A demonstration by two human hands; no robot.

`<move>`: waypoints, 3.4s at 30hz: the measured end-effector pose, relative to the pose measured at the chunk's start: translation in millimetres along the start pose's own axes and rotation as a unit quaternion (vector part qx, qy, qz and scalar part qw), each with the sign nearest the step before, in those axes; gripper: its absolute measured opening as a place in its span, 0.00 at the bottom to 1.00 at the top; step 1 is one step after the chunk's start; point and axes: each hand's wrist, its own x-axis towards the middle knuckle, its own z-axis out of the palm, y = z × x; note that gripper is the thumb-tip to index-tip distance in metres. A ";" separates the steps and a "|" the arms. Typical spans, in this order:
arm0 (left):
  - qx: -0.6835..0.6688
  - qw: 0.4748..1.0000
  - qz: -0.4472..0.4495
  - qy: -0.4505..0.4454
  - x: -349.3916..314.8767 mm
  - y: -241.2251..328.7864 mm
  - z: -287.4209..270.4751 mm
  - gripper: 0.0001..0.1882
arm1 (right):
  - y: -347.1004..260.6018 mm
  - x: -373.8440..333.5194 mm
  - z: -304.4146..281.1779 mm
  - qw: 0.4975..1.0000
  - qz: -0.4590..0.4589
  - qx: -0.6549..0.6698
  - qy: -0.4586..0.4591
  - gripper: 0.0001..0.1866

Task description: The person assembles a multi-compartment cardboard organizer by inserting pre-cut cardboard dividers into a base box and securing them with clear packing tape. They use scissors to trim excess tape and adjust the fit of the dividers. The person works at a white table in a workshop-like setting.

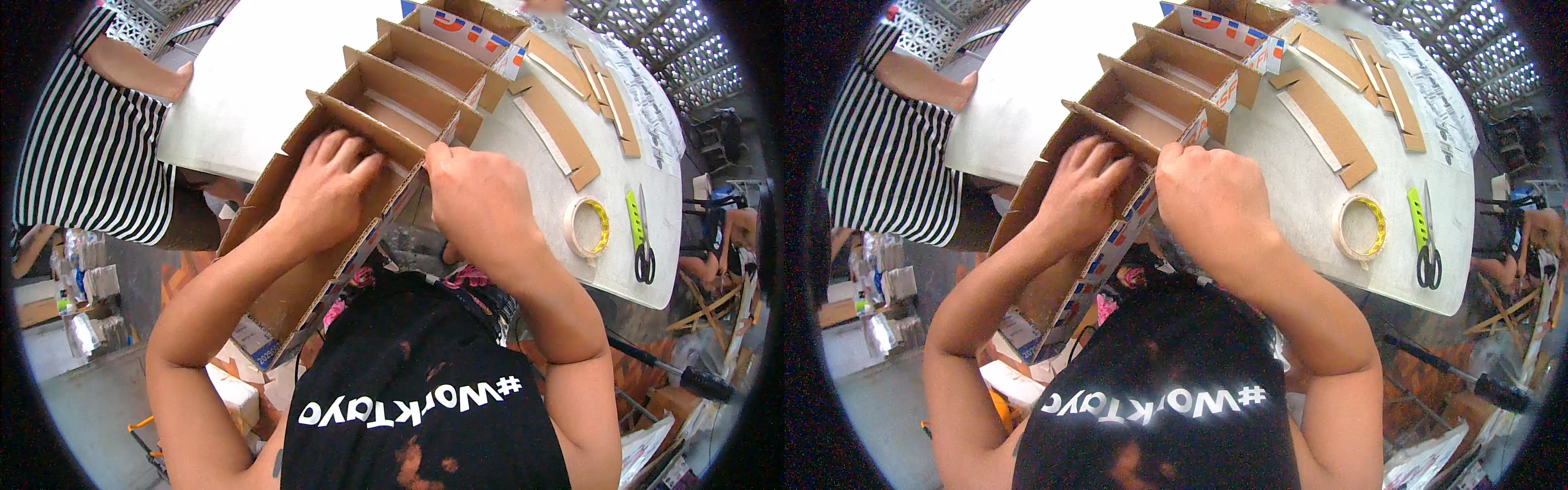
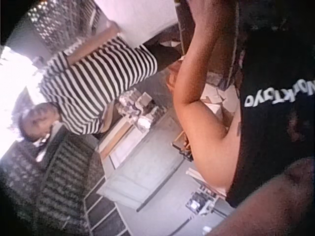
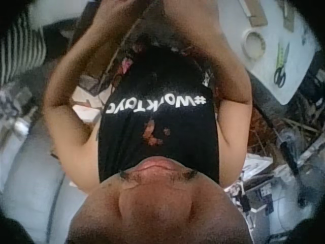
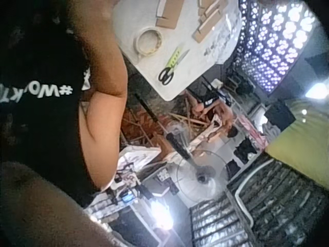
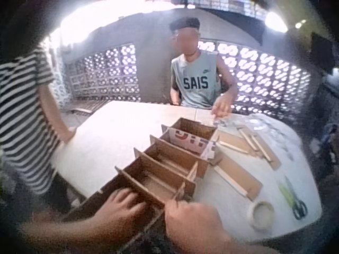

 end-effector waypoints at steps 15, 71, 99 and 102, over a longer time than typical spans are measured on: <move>0.023 0.997 -0.047 -0.052 -6.7 -6.7 -6.4 0.29 | 2.8 -2.2 5.7 1.000 -0.004 0.018 0.010 0.04; 0.071 0.990 -0.008 -0.124 -4.7 16.3 13.3 0.40 | 219.0 -1.6 22.8 0.938 0.338 0.058 -0.052 0.28; 0.022 0.926 0.296 0.232 79.0 7.9 -68.6 0.14 | 102.6 38.2 -59.0 0.917 -0.005 0.394 -0.065 0.19; -0.003 0.932 0.290 0.218 72.6 2.2 -71.5 0.10 | 82.7 45.1 -61.3 0.923 -0.035 0.372 -0.086 0.18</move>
